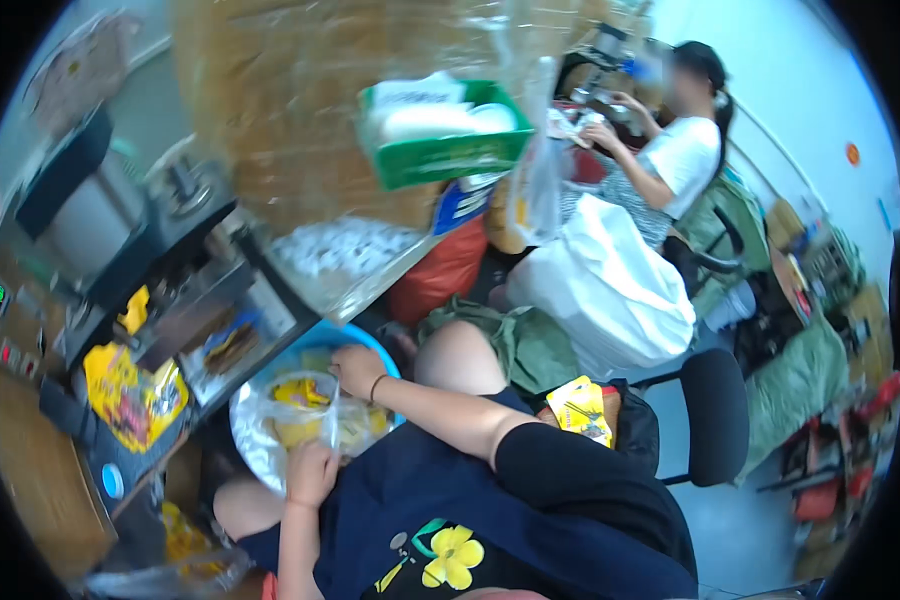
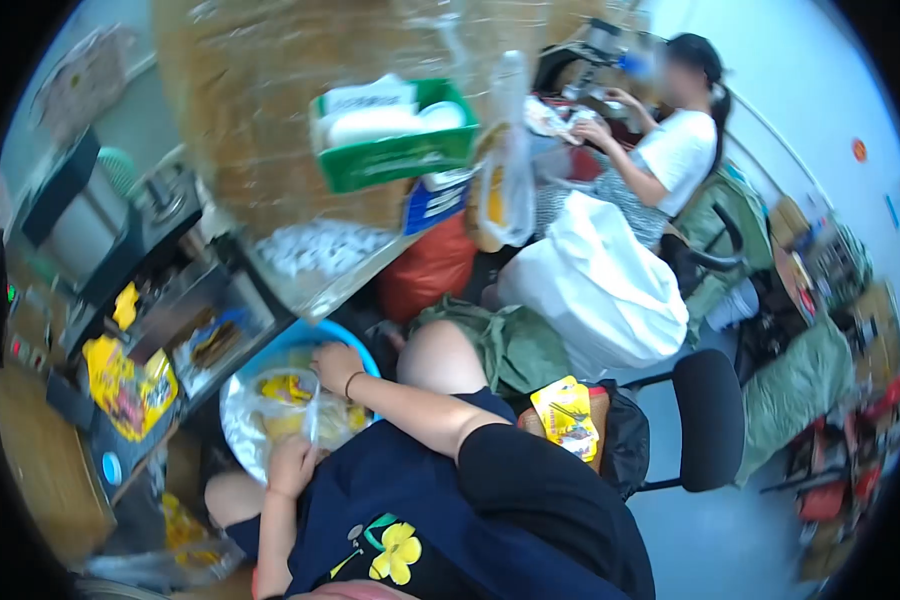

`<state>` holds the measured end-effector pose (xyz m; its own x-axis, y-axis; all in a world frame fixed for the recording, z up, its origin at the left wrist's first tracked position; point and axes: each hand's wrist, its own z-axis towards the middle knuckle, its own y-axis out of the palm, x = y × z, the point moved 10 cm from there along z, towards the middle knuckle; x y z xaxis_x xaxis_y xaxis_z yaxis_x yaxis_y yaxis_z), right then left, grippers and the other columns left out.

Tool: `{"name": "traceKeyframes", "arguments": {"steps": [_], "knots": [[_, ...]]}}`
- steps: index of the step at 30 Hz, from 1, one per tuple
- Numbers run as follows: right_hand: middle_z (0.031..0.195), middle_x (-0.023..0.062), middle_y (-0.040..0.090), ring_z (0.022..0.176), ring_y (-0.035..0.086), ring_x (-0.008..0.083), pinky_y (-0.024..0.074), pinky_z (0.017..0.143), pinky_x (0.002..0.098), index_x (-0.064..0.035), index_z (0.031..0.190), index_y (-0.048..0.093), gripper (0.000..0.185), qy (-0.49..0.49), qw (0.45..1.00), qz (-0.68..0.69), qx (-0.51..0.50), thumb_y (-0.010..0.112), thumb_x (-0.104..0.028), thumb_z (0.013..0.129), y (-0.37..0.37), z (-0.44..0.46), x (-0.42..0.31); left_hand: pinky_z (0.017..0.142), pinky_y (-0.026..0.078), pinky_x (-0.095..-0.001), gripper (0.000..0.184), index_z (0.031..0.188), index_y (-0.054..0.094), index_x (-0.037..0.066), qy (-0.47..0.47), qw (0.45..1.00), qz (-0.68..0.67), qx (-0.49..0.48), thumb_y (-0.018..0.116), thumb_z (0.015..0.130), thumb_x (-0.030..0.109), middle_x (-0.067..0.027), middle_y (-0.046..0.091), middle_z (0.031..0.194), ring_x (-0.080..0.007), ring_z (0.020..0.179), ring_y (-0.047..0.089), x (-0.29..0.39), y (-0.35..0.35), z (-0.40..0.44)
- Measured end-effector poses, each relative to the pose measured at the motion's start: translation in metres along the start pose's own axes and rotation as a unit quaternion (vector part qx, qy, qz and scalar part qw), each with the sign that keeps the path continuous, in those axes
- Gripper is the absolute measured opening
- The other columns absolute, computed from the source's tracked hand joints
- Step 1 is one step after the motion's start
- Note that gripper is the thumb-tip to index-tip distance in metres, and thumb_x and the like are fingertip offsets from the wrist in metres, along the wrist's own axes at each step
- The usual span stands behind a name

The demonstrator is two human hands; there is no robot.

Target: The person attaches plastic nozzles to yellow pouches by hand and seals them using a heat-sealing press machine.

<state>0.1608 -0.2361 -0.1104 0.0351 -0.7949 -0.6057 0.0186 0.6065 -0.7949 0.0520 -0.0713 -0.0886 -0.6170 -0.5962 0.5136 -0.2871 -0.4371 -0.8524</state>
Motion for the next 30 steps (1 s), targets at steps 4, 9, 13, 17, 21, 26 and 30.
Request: {"name": "traceKeyframes", "arguments": {"steps": [4,9,13,17,21,26,30], "knots": [[0.093,0.0157,0.064,0.097,0.062,0.0376,0.0486,0.085,0.0483,-0.0072,0.087,0.068,0.012,-0.163,0.979,0.082,0.093,0.066,-0.019,0.088,-0.026,-0.024,-0.025,0.091,0.047,-0.0451,0.025,0.080,0.059,0.001,0.027,0.915,-0.375,0.149,0.065,0.094,0.021,-0.0154,0.064,0.096,-0.0299,0.100,0.061,0.004,-0.031,0.003],[0.100,0.0130,0.059,0.100,0.056,0.0358,0.0456,0.087,0.0463,-0.0069,0.085,0.064,0.014,-0.271,0.942,0.172,0.093,0.069,-0.020,0.086,-0.022,-0.065,-0.080,0.095,0.049,-0.0406,0.010,0.098,0.058,-0.001,-0.139,0.806,-0.557,0.148,0.057,0.096,0.009,-0.0149,0.064,0.111,-0.0256,0.109,0.061,-0.048,0.018,0.030],[0.105,0.0114,0.060,0.101,0.057,0.0355,0.0456,0.088,0.0460,-0.0072,0.091,0.064,0.017,-0.380,0.915,0.120,0.065,0.069,-0.023,0.087,-0.043,-0.097,-0.106,0.086,0.053,-0.0389,0.025,0.118,0.054,-0.003,0.021,0.969,-0.192,0.154,0.055,0.095,0.007,-0.0140,0.067,0.097,-0.0285,0.100,0.066,-0.030,0.018,0.038],[0.102,0.0108,0.063,0.099,0.060,0.0338,0.0479,0.087,0.0468,-0.0086,0.091,0.064,0.016,-0.254,0.954,0.152,0.056,0.070,-0.023,0.086,-0.029,-0.074,-0.076,0.077,0.053,-0.0320,0.020,0.117,0.057,-0.001,-0.101,0.916,-0.367,0.129,0.051,0.104,0.012,-0.0128,0.068,0.096,-0.0196,0.087,0.065,-0.053,0.028,0.032],[0.098,0.0111,0.064,0.101,0.062,0.0335,0.0491,0.087,0.0482,-0.0074,0.094,0.063,0.017,-0.276,0.955,0.021,-0.109,0.067,-0.023,0.089,0.000,-0.075,-0.074,0.069,0.052,-0.0278,0.018,0.112,0.064,-0.002,-0.218,0.710,-0.659,0.115,0.051,0.105,0.009,-0.0105,0.070,0.094,-0.0136,0.076,0.062,-0.068,0.057,0.025],[0.106,0.0169,0.064,0.106,0.061,0.0381,0.0484,0.093,0.0474,-0.0046,0.111,0.062,0.022,-0.322,0.937,0.123,-0.049,0.061,-0.019,0.094,-0.012,-0.088,-0.096,0.070,0.052,-0.0333,0.014,0.104,0.067,0.000,-0.184,0.835,-0.509,0.101,0.059,0.093,0.002,-0.0102,0.070,0.090,-0.0183,0.077,0.065,-0.081,0.051,0.015],[0.121,0.0192,0.063,0.115,0.060,0.0344,0.0458,0.101,0.0422,-0.0039,0.129,0.057,0.031,-0.183,0.934,0.288,-0.110,0.052,-0.016,0.101,0.033,-0.052,-0.055,0.073,0.052,-0.0441,0.015,0.094,0.067,0.002,-0.023,0.984,-0.031,0.177,0.067,0.079,0.003,-0.0154,0.066,0.086,-0.0365,0.080,0.065,-0.009,-0.016,0.028]]}}
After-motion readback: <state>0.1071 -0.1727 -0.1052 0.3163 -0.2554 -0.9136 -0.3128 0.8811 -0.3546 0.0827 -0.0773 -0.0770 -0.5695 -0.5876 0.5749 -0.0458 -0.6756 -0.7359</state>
